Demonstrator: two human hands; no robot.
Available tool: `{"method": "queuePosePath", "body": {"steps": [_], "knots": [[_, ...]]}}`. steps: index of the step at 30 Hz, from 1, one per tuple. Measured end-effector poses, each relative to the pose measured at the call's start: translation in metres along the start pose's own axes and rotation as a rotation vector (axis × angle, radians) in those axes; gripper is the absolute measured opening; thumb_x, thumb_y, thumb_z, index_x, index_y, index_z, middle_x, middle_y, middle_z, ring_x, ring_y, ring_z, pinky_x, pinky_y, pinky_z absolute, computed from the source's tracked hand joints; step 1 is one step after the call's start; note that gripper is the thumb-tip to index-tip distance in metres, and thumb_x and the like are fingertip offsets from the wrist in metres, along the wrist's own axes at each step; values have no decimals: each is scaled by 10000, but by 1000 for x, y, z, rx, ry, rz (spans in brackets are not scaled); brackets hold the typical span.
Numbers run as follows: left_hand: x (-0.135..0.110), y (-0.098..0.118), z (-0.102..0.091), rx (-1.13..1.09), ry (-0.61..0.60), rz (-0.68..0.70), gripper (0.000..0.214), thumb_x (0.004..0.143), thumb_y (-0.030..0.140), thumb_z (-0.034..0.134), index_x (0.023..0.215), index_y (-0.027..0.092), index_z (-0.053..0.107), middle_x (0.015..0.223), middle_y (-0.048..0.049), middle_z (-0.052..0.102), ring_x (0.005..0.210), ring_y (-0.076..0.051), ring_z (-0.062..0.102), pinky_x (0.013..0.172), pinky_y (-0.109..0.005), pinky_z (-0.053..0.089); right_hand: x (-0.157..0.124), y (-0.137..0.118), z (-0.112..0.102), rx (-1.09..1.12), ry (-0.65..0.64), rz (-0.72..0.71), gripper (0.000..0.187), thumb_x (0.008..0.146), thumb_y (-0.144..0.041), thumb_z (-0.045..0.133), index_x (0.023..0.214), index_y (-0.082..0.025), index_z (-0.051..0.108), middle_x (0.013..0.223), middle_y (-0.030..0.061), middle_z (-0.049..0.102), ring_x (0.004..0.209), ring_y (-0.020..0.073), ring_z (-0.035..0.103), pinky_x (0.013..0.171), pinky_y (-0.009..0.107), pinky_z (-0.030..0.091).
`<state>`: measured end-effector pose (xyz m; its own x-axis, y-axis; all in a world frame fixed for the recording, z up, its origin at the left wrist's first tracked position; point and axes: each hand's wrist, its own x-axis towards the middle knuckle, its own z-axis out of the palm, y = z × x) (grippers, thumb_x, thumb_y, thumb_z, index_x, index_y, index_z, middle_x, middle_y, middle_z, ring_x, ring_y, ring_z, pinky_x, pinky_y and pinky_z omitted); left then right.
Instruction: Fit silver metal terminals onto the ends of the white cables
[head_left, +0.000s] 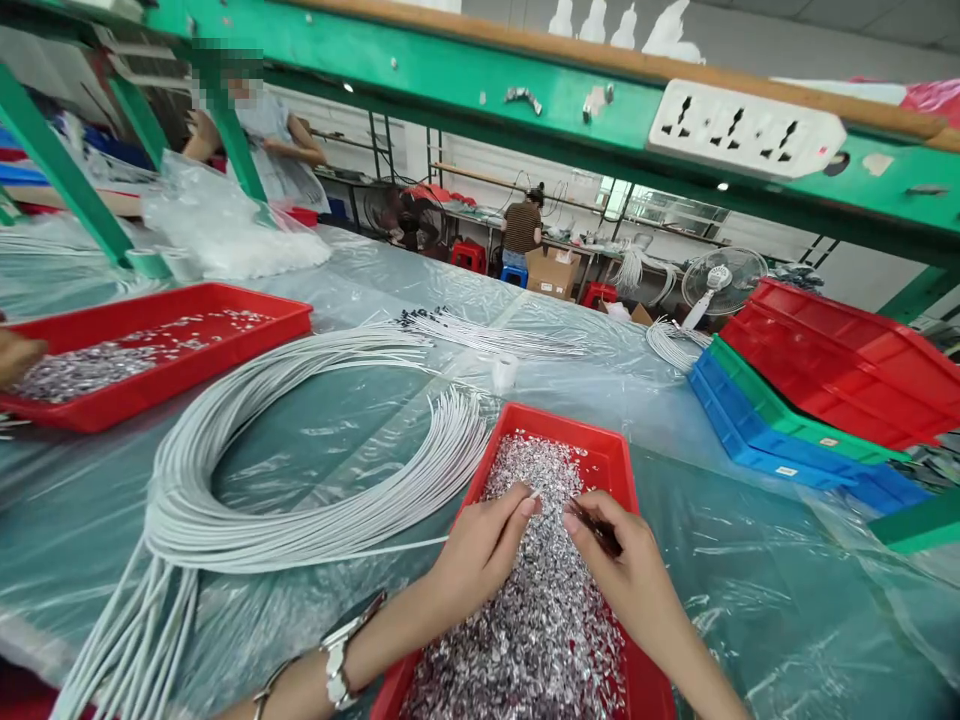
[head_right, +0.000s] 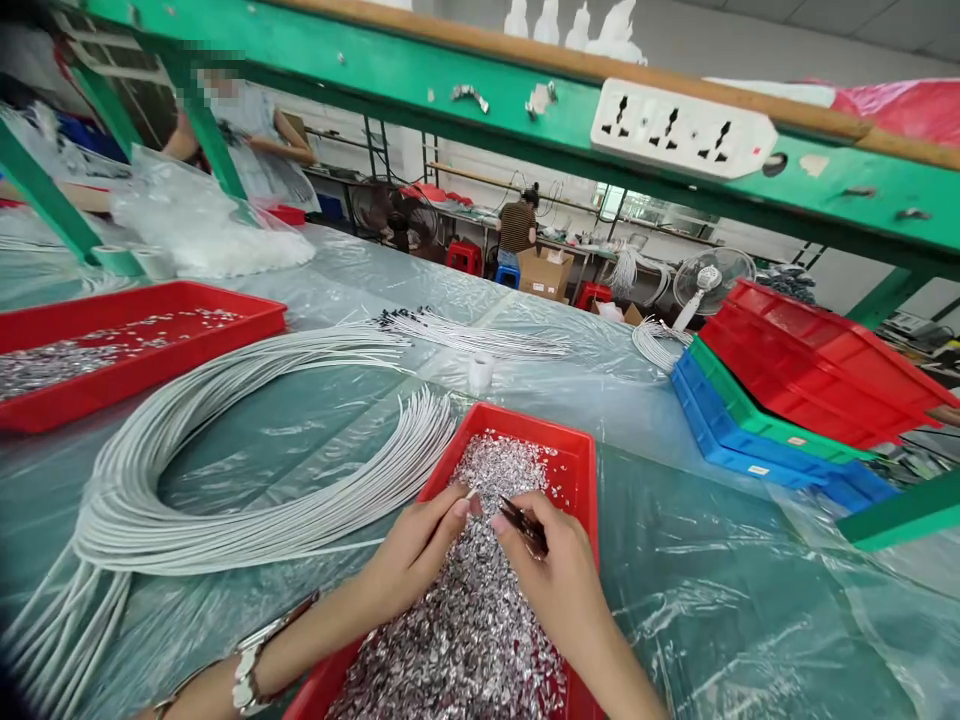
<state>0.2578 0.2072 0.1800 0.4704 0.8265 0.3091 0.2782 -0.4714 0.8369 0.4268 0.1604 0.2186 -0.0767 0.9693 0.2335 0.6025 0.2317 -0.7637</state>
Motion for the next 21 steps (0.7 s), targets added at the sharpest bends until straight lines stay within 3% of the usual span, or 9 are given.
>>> {"method": "queuePosePath", "body": {"steps": [5, 9, 15, 21], "knots": [[-5, 2, -5, -153, -20, 57, 309, 985, 333, 242, 867, 185, 486, 636, 34, 428, 569, -127, 427, 569, -249, 346, -2, -4, 8, 64, 9, 35, 185, 962, -363, 391, 951, -221, 509, 774, 4, 574, 712, 173, 552, 693, 287, 420], [-10, 2, -6, -244, -50, 73, 244, 986, 312, 267, 930, 192, 473, 614, 49, 402, 533, -114, 396, 519, -229, 343, -5, -10, 13, 109, -63, 29, 217, 960, -351, 370, 987, -214, 536, 825, 30, 602, 760, 187, 574, 687, 299, 437], [-14, 3, -8, -263, -48, 85, 198, 970, 247, 338, 899, 188, 514, 625, 42, 415, 536, -108, 385, 507, -238, 314, -8, -9, 14, 105, -123, 17, 163, 956, -307, 394, 977, -230, 537, 723, -12, 548, 633, 159, 520, 642, 293, 419], [-14, 6, -10, -284, -58, 106, 199, 960, 204, 358, 832, 191, 511, 618, 39, 458, 543, -100, 440, 520, -231, 364, -5, -9, 10, 93, -158, -81, 83, 941, -231, 436, 989, -244, 502, 808, -8, 577, 680, 143, 536, 608, 264, 413]]}}
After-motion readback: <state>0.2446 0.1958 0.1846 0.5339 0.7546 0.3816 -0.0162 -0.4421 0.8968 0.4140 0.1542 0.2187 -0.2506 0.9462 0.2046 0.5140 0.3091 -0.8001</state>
